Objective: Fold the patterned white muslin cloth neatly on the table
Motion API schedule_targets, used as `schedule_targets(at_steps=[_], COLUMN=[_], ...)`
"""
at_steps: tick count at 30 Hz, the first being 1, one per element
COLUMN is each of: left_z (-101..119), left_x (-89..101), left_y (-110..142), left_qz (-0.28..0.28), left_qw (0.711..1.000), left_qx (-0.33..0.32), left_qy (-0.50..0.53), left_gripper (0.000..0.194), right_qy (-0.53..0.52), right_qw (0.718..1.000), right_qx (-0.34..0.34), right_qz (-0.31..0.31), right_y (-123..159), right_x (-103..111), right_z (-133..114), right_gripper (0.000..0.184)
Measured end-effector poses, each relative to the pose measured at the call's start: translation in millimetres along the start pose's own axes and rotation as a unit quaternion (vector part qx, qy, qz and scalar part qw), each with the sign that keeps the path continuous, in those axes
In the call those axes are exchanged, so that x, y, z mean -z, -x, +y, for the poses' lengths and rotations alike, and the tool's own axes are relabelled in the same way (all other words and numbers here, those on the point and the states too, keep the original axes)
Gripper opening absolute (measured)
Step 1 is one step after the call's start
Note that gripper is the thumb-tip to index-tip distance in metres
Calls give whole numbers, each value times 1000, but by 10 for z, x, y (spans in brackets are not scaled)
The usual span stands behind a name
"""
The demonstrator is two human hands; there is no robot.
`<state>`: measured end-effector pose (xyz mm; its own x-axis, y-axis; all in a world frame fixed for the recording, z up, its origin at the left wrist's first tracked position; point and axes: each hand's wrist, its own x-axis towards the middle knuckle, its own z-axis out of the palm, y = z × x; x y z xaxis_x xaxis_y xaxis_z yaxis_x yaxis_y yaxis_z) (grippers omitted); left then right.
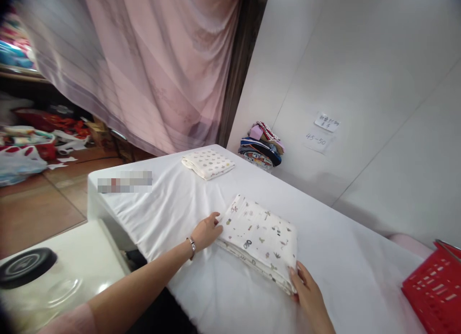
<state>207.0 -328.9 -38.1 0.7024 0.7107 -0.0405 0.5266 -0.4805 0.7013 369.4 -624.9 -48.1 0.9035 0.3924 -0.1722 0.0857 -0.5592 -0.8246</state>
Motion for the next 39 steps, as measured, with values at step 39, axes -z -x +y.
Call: schedule_targets(at_steps=[39], left_z=[275], left_x=[-350], left_y=[-576], left_qz=[-18], left_qw=[987], left_qx=[-156], left_qy=[-19], left_gripper=[43], right_qy=[427], right_qw=[814], right_qx=[375], right_qz=[-123], right_y=[195], right_x=[-823], right_z=[-553], right_gripper=[56])
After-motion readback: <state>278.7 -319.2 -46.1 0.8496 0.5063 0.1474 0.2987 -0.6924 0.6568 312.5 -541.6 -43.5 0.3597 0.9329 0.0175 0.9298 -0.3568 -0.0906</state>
